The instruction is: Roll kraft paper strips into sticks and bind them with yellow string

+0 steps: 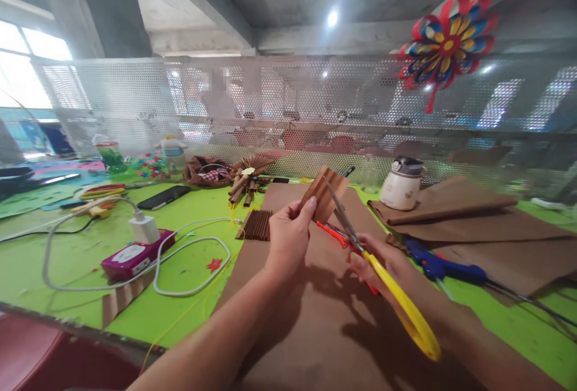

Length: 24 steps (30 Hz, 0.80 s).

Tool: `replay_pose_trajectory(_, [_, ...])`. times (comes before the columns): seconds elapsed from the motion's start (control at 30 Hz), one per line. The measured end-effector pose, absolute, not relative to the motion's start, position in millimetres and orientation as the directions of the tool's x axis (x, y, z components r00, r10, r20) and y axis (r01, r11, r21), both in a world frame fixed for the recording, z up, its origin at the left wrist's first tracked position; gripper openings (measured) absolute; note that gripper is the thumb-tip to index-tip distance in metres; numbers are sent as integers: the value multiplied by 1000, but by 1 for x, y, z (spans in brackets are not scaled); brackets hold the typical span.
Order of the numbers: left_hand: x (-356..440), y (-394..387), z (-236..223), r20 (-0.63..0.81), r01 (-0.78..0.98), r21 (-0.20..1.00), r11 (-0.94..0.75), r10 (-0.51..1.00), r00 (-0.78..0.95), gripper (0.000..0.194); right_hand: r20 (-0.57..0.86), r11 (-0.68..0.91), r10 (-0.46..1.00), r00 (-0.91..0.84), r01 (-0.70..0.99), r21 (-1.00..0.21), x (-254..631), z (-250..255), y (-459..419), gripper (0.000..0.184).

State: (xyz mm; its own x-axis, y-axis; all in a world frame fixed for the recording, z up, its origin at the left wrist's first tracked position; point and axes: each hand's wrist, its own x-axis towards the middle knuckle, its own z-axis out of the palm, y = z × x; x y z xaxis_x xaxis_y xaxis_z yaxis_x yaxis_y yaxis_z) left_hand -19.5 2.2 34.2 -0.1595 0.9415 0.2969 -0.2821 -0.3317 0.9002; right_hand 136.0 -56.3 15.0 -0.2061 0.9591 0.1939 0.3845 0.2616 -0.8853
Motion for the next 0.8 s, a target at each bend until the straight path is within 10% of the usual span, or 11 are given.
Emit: replay_pose_trajectory(0.8, [-20, -7, 37, 280, -312, 896, -317, 947, -160, 22, 236, 267, 964, -124, 496, -826, 131, 22, -71, 40])
